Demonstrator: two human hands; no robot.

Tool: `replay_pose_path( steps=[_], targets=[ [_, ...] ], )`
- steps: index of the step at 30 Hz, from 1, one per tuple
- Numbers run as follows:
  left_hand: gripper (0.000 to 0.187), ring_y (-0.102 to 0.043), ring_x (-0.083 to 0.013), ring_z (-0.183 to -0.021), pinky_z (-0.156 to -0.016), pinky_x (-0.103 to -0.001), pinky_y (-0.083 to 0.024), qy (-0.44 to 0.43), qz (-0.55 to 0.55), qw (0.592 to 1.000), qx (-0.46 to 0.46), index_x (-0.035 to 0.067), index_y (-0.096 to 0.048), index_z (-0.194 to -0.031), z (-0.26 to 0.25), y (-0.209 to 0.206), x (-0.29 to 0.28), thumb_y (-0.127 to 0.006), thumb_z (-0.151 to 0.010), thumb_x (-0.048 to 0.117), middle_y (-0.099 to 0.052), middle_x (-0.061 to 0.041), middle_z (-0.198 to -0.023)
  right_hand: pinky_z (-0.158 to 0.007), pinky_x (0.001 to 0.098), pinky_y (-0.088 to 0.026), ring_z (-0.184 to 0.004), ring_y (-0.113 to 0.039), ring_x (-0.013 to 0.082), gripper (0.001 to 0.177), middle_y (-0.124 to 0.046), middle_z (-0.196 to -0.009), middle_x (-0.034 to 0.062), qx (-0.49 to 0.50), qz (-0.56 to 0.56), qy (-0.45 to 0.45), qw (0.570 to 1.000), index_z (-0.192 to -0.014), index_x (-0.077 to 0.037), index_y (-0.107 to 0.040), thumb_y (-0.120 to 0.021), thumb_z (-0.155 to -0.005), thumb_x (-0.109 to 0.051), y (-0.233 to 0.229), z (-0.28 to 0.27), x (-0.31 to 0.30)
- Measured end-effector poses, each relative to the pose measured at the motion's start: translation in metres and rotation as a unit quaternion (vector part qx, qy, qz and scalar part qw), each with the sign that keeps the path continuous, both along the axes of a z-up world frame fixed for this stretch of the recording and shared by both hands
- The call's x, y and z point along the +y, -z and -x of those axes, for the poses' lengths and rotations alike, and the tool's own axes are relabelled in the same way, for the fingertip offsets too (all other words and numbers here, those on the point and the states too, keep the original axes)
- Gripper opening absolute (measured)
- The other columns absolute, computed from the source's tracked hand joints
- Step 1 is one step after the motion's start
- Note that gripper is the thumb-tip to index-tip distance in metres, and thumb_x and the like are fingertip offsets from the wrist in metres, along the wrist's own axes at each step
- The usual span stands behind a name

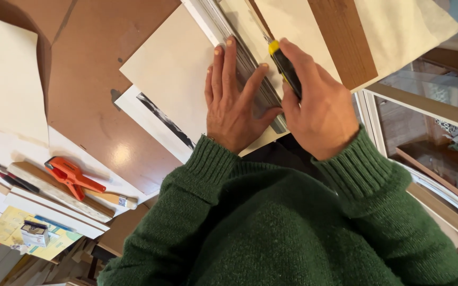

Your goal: Cutting a piece of paper to size using a utility knife and a straight edge ruler on a workbench.

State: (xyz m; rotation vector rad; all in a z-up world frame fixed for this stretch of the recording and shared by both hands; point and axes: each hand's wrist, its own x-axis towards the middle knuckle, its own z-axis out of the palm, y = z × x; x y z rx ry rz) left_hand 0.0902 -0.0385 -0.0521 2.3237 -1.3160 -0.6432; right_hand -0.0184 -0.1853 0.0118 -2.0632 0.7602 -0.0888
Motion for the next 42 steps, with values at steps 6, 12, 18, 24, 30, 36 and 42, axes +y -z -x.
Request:
replay_pose_path(
  steps=[6,12,18,24,30,36,42],
  targets=[
    [0.085,-0.008,-0.0426,-0.16,-0.13,-0.063,-0.017,0.012,-0.004,1.0,0.022,0.023,-0.055,-0.146,0.0,0.002,0.001,-0.095,-0.075,0.048,-0.005,-0.02,-0.171,-0.086,0.045,-0.057,-0.102,-0.071,0.0425,0.055,-0.068,-0.123,0.0262,0.064,0.002,0.06,0.996,-0.148,-0.001,-0.048,-0.066,-0.097,-0.003,-0.009,0.073,0.025],
    [0.083,-0.007,-0.0428,-0.16,-0.129,-0.065,-0.017,0.019,0.002,1.0,0.006,0.022,-0.056,-0.143,0.001,0.007,0.003,-0.096,-0.075,0.049,-0.004,-0.019,-0.17,-0.079,0.0413,-0.058,-0.094,-0.073,0.0379,0.053,-0.07,-0.113,0.0232,0.129,-0.026,0.071,0.989,-0.141,-0.004,-0.056,-0.069,-0.09,-0.006,-0.025,0.134,0.062],
    [0.084,-0.006,-0.0436,-0.16,-0.128,-0.067,-0.018,0.032,-0.005,0.999,-0.01,0.021,-0.054,-0.142,0.002,0.006,0.0,-0.096,-0.076,0.051,-0.004,-0.021,-0.171,-0.069,0.041,-0.058,-0.083,-0.072,0.0353,0.053,-0.071,-0.105,0.0203,0.166,-0.05,0.076,0.982,-0.14,-0.008,-0.057,-0.07,-0.088,-0.007,-0.022,0.135,0.066],
    [0.086,-0.006,-0.0442,-0.16,-0.127,-0.07,-0.02,0.03,0.0,0.999,-0.018,0.021,-0.052,-0.144,0.004,0.01,0.002,-0.097,-0.076,0.052,-0.005,-0.021,-0.171,-0.061,0.045,-0.056,-0.07,-0.068,0.0358,0.055,-0.068,-0.092,0.016,0.212,-0.041,0.052,0.975,-0.141,-0.013,-0.057,-0.07,-0.087,-0.011,-0.022,0.133,0.062],
    [0.087,-0.007,-0.0449,-0.16,-0.125,-0.071,-0.021,0.029,0.0,0.999,-0.028,0.021,-0.052,-0.145,0.004,0.011,0.003,-0.096,-0.076,0.052,-0.005,-0.02,-0.171,-0.059,0.0443,-0.056,-0.065,-0.067,0.0343,0.055,-0.067,-0.088,0.0148,0.22,-0.054,0.038,0.973,-0.141,-0.014,-0.057,-0.069,-0.087,-0.011,-0.022,0.134,0.055],
    [0.087,-0.007,-0.045,-0.16,-0.126,-0.071,-0.021,0.026,0.002,0.999,-0.023,0.021,-0.051,-0.145,0.004,0.011,0.003,-0.096,-0.077,0.052,-0.005,-0.02,-0.171,-0.058,0.0442,-0.057,-0.062,-0.067,0.0341,0.056,-0.068,-0.088,0.0144,0.207,-0.068,0.02,0.976,-0.142,-0.014,-0.056,-0.068,-0.087,-0.011,-0.023,0.133,0.049],
    [0.09,-0.007,-0.0452,-0.16,-0.126,-0.071,-0.02,0.024,0.004,0.999,-0.021,0.021,-0.05,-0.145,0.004,0.011,0.003,-0.097,-0.075,0.053,-0.005,-0.021,-0.17,-0.057,0.0458,-0.056,-0.062,-0.067,0.0358,0.057,-0.068,-0.085,0.0128,0.231,-0.056,0.002,0.971,-0.141,-0.018,-0.057,-0.068,-0.086,-0.012,-0.023,0.133,0.042]
  ],
)
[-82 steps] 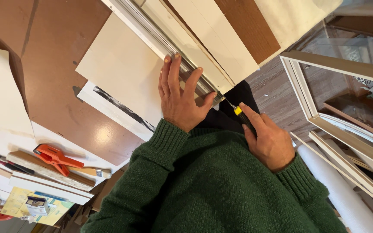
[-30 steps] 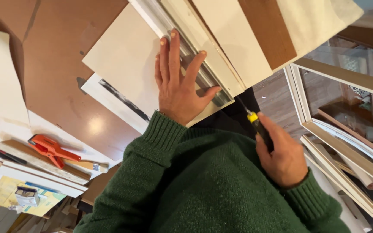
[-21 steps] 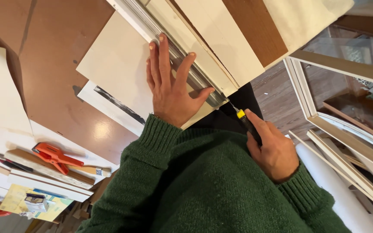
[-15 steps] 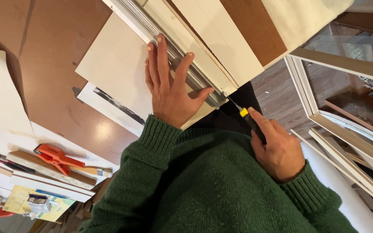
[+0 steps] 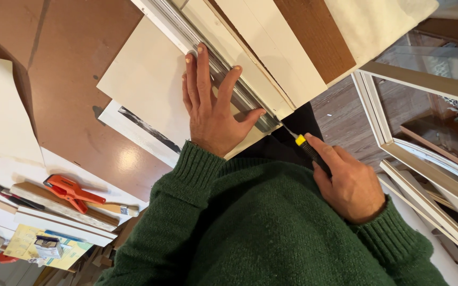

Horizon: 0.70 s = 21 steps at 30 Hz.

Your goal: Cutting a piece of paper to size using a utility knife and a straight edge ruler on a workbench.

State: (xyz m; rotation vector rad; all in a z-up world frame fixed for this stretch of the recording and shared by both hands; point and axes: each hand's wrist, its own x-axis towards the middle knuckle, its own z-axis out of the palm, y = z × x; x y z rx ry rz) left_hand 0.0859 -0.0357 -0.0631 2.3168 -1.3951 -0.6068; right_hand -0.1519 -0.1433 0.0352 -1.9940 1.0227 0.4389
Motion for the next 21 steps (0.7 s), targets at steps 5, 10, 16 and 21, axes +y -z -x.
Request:
replay_pose_path(
  steps=[5,10,16,21],
  targets=[
    [0.09,-0.006,-0.0449,-0.16,-0.127,-0.071,-0.019,0.003,0.002,1.0,0.002,0.02,-0.05,-0.146,0.0003,0.0002,0.0007,-0.097,-0.076,0.053,-0.005,-0.021,-0.17,-0.054,0.0438,-0.057,-0.06,-0.068,0.0332,0.056,-0.068,-0.084,0.0108,0.034,-0.023,-0.008,0.999,-0.141,-0.02,-0.056,-0.067,-0.087,-0.014,0.0028,0.002,-0.0049],
    [0.089,-0.006,-0.0459,-0.159,-0.126,-0.07,-0.019,0.0,-0.005,1.0,0.004,0.02,-0.052,-0.144,0.0009,0.0001,0.0006,-0.097,-0.075,0.052,-0.005,-0.022,-0.17,-0.055,0.0449,-0.058,-0.062,-0.069,0.0349,0.056,-0.07,-0.088,0.0109,0.012,-0.015,-0.011,1.0,-0.14,-0.019,-0.058,-0.068,-0.085,-0.014,-0.0002,-0.0013,-0.0062],
    [0.091,-0.007,-0.0454,-0.159,-0.127,-0.07,-0.02,-0.003,0.004,1.0,0.001,0.02,-0.051,-0.146,0.0015,0.0007,0.0009,-0.098,-0.075,0.052,-0.006,-0.021,-0.17,-0.057,0.0459,-0.058,-0.063,-0.069,0.0359,0.056,-0.07,-0.087,0.011,0.039,-0.023,-0.01,0.999,-0.14,-0.02,-0.058,-0.068,-0.085,-0.015,-0.0032,-0.004,-0.0081],
    [0.089,-0.006,-0.0452,-0.16,-0.127,-0.069,-0.019,-0.005,0.007,1.0,0.002,0.02,-0.051,-0.144,0.0011,0.0011,0.0007,-0.097,-0.075,0.051,-0.005,-0.021,-0.17,-0.058,0.047,-0.058,-0.066,-0.069,0.0377,0.056,-0.071,-0.09,0.012,0.027,-0.018,-0.007,0.999,-0.14,-0.019,-0.058,-0.068,-0.085,-0.014,-0.0029,-0.0046,-0.0075]
  ],
)
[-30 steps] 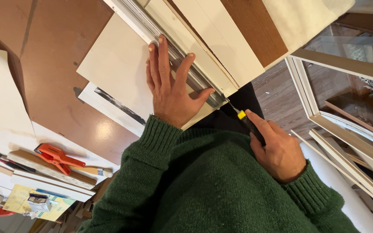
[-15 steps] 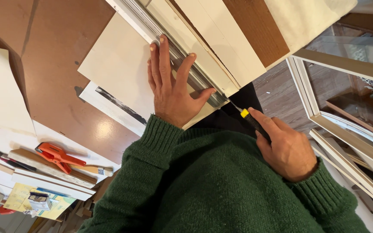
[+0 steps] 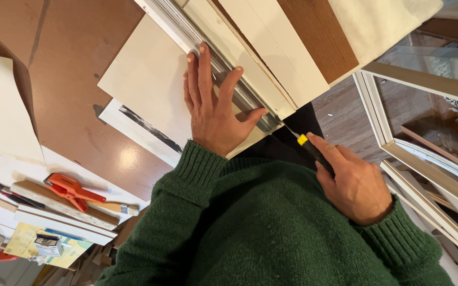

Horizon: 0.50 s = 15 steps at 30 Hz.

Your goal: Cutting a piece of paper to size using a utility knife and a straight edge ruler on a workbench.

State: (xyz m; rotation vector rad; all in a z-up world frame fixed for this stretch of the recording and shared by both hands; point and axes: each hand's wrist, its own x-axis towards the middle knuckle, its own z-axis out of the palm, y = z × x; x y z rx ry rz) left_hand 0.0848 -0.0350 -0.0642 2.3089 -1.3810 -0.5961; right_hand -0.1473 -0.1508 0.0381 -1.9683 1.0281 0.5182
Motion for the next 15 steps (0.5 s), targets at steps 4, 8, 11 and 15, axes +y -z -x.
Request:
replay_pose_path(
  steps=[4,8,11,15],
  targets=[
    [0.082,-0.005,-0.0446,-0.16,-0.129,-0.069,-0.016,0.001,-0.004,1.0,0.003,0.019,-0.053,-0.138,0.0004,0.002,0.0008,-0.097,-0.077,0.051,-0.005,-0.02,-0.171,-0.059,0.0466,-0.058,-0.066,-0.07,0.0376,0.056,-0.071,-0.091,0.0124,-0.006,-0.004,0.002,1.0,-0.139,-0.018,-0.058,-0.068,-0.084,-0.013,0.0005,0.0,-0.0006],
    [0.079,-0.005,-0.0441,-0.16,-0.129,-0.068,-0.016,0.003,-0.003,1.0,-0.002,0.02,-0.054,-0.135,0.0007,0.0026,0.0008,-0.097,-0.077,0.052,-0.005,-0.019,-0.171,-0.059,0.0465,-0.058,-0.066,-0.07,0.0376,0.056,-0.071,-0.092,0.0124,-0.01,-0.001,0.002,1.0,-0.139,-0.018,-0.058,-0.068,-0.084,-0.013,0.0008,0.0004,0.0003],
    [0.077,-0.005,-0.0441,-0.16,-0.13,-0.068,-0.016,0.001,0.005,1.0,-0.002,0.02,-0.054,-0.135,0.0012,0.0028,0.0013,-0.096,-0.078,0.051,-0.004,-0.019,-0.171,-0.058,0.0465,-0.058,-0.066,-0.07,0.0375,0.056,-0.071,-0.092,0.0124,-0.008,-0.002,0.002,1.0,-0.139,-0.018,-0.058,-0.068,-0.084,-0.013,0.0005,0.0006,0.0007],
    [0.076,-0.004,-0.0455,-0.159,-0.128,-0.068,-0.016,0.003,0.001,1.0,-0.005,0.02,-0.055,-0.133,0.0002,0.0028,0.0014,-0.096,-0.078,0.052,-0.004,-0.02,-0.171,-0.058,0.0461,-0.059,-0.065,-0.07,0.0372,0.056,-0.072,-0.093,0.0124,-0.002,-0.006,0.003,1.0,-0.139,-0.018,-0.058,-0.068,-0.085,-0.013,0.0008,0.0001,0.0006]
  ],
)
